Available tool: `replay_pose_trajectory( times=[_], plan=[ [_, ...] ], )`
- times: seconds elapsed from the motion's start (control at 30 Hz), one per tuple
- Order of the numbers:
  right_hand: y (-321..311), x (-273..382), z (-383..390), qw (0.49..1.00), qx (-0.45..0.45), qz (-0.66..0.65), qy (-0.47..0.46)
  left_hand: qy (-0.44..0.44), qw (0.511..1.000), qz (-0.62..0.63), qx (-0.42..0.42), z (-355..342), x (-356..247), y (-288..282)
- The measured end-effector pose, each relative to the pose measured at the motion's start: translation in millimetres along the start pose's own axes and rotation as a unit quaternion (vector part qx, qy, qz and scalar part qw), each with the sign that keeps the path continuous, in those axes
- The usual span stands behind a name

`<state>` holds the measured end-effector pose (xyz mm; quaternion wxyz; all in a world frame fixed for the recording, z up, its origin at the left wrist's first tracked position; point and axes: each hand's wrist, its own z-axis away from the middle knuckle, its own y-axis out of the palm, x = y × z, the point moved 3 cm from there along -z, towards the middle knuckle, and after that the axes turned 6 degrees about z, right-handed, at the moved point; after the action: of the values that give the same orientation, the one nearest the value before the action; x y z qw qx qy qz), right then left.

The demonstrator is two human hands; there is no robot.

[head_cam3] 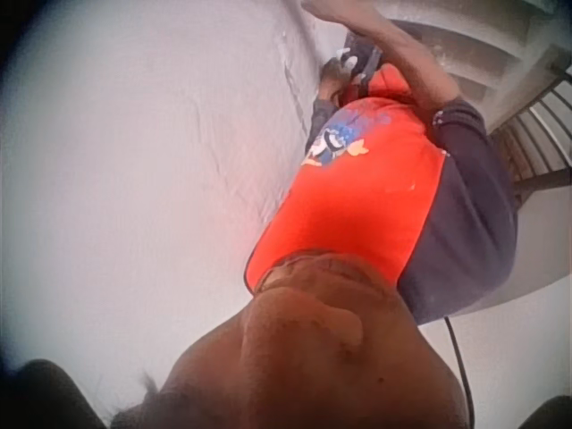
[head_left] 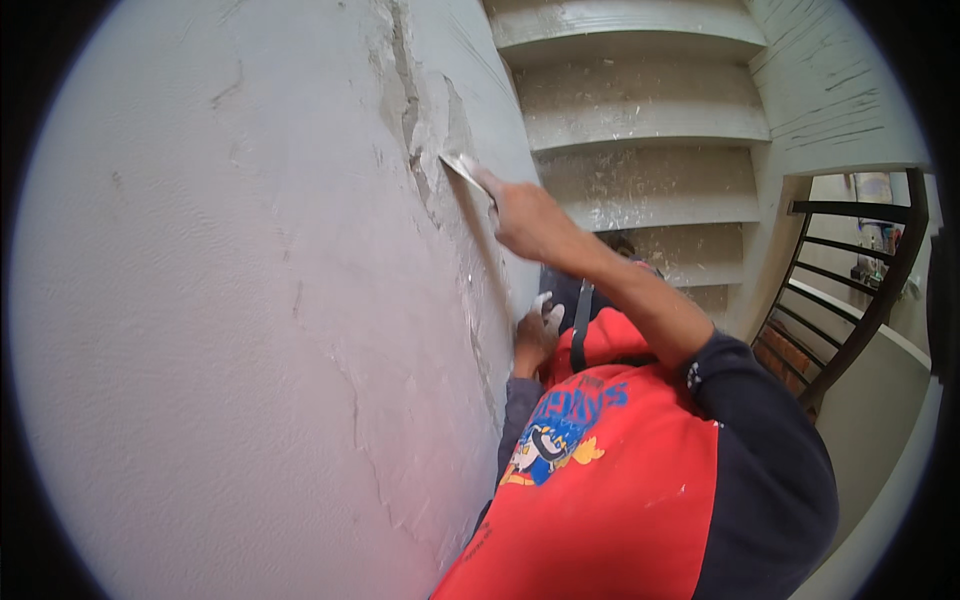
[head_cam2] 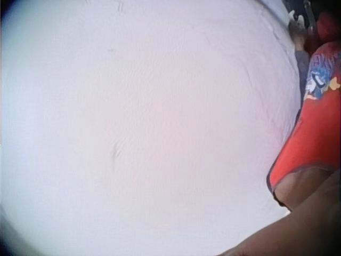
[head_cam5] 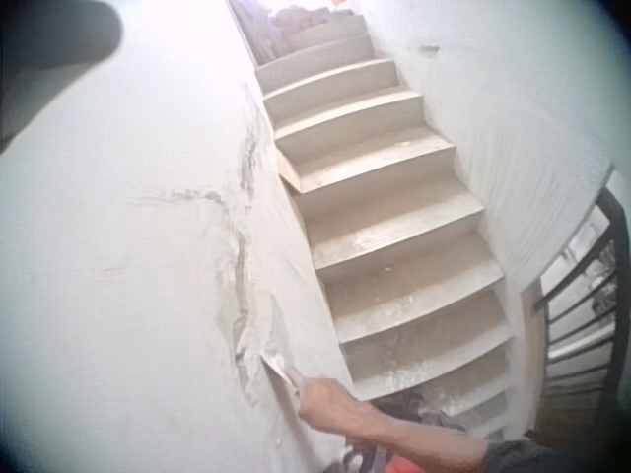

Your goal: The person uses a putty knife to apply and smooth plaster onto a vertical wall surface. They repeatedly scrape the tool against the wall to fill a vertical gap and blend the material into the surrounding area.

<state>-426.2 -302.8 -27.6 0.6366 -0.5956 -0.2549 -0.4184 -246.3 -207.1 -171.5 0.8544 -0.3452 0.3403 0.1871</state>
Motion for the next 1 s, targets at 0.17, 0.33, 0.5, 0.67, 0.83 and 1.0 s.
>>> replay_pose_trajectory(
  times=[0.17, 0.33, 0.5, 0.67, 0.83, 1.0],
  plan=[
    [0.2, 8.5, 2.3, 1.000, -0.012, 0.019, -0.014, -0.009, 0.999, 0.045, -0.010, 1.5, -11.7, -4.8],
    [-16.1, 1.8, -11.7, 0.999, -0.028, 0.022, 0.005, -0.002, 0.999, 0.045, 0.000, -2.3, -21.2, -5.4],
    [-18.6, 16.4, -16.4, 0.999, -0.015, 0.029, 0.018, 0.001, 0.999, 0.040, -0.013, -2.0, -9.2, -4.6],
    [-15.4, 9.1, -26.2, 0.999, -0.004, 0.032, 0.012, -0.018, 0.999, 0.051, -0.008, 4.9, -14.1, -6.6],
    [-28.2, 5.8, -47.3, 0.999, -0.032, 0.030, 0.017, -0.008, 0.998, 0.058, -0.006, -0.2, -11.5, -5.3],
    [-19.5, 13.3, -29.7, 0.999, -0.023, 0.036, -0.023, -0.005, 0.998, 0.062, -0.009, 7.2, -15.6, -6.3]
  ],
)
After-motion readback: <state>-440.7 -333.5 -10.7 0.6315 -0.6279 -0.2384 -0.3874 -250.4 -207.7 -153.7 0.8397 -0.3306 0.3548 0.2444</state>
